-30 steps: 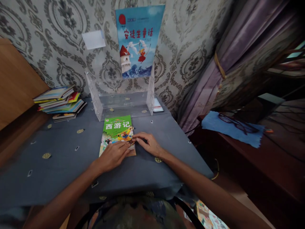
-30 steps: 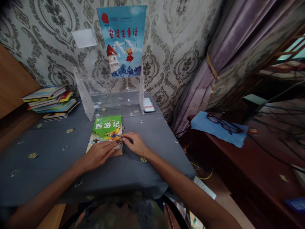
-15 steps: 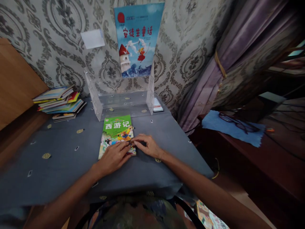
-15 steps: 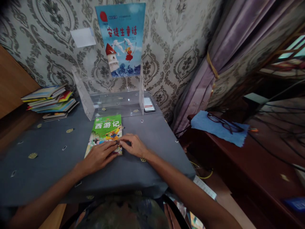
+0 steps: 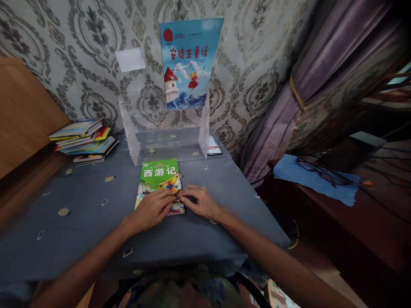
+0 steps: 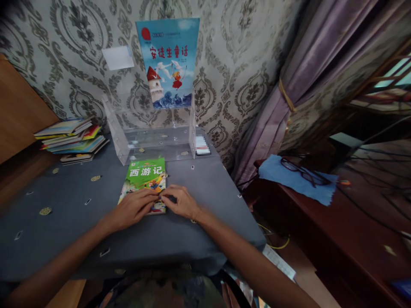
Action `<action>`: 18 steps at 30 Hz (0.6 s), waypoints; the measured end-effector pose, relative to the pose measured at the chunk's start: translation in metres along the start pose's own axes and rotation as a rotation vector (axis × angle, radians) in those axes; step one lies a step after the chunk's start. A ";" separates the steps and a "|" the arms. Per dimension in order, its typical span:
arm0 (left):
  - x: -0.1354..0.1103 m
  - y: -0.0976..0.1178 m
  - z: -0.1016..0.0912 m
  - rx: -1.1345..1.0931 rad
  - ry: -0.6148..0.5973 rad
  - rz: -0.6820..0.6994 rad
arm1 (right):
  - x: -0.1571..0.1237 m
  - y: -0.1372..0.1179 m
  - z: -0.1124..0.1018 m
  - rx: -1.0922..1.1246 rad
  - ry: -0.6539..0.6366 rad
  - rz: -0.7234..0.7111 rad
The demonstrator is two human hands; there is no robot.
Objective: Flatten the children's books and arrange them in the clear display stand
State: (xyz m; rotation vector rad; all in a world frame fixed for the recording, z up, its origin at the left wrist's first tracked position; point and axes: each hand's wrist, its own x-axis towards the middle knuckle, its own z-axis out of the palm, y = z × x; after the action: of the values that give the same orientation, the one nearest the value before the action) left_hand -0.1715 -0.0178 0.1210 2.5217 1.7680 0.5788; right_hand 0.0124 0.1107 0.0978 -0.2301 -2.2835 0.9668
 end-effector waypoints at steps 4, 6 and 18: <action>0.022 -0.026 0.007 0.031 -0.001 -0.025 | 0.000 -0.001 0.000 0.000 -0.011 0.006; 0.035 -0.038 0.012 0.062 -0.026 -0.044 | 0.000 -0.001 0.000 -0.011 -0.012 0.002; 0.065 -0.080 0.024 0.035 -0.026 -0.187 | -0.001 0.002 0.001 -0.047 0.012 -0.007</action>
State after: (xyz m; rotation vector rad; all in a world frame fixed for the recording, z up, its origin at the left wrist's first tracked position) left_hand -0.2174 0.0756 0.1006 2.3372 1.9916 0.5085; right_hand 0.0118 0.1112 0.0954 -0.2466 -2.2964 0.9071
